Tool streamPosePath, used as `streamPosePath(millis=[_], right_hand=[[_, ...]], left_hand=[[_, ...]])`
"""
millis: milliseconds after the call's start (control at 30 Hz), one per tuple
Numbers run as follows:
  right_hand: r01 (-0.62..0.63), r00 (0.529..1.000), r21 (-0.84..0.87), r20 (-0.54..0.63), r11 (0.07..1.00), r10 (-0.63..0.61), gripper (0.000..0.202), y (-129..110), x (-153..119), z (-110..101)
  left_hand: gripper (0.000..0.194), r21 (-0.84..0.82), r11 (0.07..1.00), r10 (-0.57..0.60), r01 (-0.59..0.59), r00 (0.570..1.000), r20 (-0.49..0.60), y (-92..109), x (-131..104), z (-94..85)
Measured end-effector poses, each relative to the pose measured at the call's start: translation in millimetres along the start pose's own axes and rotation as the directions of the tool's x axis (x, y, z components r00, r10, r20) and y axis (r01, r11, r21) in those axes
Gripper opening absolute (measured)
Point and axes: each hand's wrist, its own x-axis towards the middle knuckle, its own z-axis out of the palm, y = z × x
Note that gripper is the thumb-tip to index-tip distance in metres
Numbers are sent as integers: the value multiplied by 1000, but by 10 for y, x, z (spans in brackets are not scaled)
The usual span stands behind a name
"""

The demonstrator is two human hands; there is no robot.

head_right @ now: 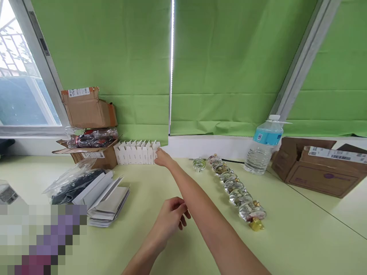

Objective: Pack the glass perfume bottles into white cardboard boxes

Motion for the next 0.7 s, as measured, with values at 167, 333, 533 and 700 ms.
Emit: streamPosePath(millis=[167,333,533,700], right_hand=[[51,998,-35,-20,998,-51,58,15,-137,-6],[106,993,-95,-40,990,-110,47,-77,-348,-36],[94,992,-105,-78,990,-103,37,-86,-643,19],[55,992,-72,-113,996,-63,35,-36,-848,37]], left_hand=[[18,28,1000,-3,3,1000,-21,-30,-7,12],[16,42,999,-29,31,998,-54,-92,46,12],[15,67,998,10,-5,997,-80,-154,102,-11],[14,105,994,27,-18,996,-83,-189,117,-17]])
